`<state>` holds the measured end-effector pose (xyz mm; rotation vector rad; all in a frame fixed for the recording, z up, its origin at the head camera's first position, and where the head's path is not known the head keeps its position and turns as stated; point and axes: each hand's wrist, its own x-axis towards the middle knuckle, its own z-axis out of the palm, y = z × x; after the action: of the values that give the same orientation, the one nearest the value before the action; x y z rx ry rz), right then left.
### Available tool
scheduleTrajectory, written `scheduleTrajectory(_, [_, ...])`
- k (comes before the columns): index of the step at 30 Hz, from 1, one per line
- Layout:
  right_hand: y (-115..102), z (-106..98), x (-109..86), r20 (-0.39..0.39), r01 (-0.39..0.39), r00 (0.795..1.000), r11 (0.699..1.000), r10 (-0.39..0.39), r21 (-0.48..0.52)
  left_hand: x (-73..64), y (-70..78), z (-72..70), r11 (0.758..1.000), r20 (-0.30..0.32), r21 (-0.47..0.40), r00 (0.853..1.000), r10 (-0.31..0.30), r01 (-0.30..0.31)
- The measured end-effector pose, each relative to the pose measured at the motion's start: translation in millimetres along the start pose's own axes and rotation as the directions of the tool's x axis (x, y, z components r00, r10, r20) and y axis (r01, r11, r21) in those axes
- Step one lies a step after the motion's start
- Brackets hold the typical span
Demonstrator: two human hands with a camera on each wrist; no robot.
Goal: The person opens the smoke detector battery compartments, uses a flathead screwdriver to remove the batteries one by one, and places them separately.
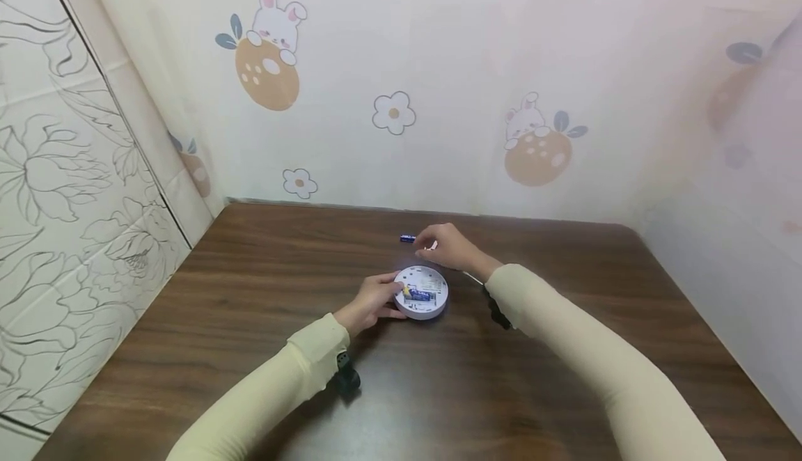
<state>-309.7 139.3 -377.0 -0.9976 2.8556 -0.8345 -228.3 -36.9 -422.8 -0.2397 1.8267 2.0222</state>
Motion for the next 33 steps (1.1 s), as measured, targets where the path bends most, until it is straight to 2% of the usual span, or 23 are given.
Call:
scheduleTrajectory(6, [-12.5,1.4,-15.9,0.034,-0.022,0.999,1.000,0.021,0.021,0.3,-0.1,0.6,1.000,0.008,0.000,1.000,0.005,-0.005])
scheduleTrajectory(17, [-25.3,10.8,-38.1,0.033,0.074,0.997,0.996,-0.075,0.048,-0.4,2.0,2.1,1.000,0.016,-0.009,1.000,0.013,-0.013])
scheduleTrajectory(22, [-29.3,17.1,-43.4,0.036,0.085,0.996,0.995,-0.087,0.054,-1.0,3.0,1.6,1.000,0.015,-0.011,1.000,0.017,-0.017])
scheduleTrajectory(27, [-33.2,24.0,-47.4,0.044,0.050,0.998,0.998,-0.052,0.033,-1.0,3.0,1.3,1.000,0.023,-0.011,1.000,0.010,-0.010])
scheduleTrajectory(33, [-38.9,28.1,-51.7,0.064,-0.014,0.998,0.999,0.017,-0.051,-1.6,3.7,2.0,1.000,0.026,0.000,1.000,0.000,0.000])
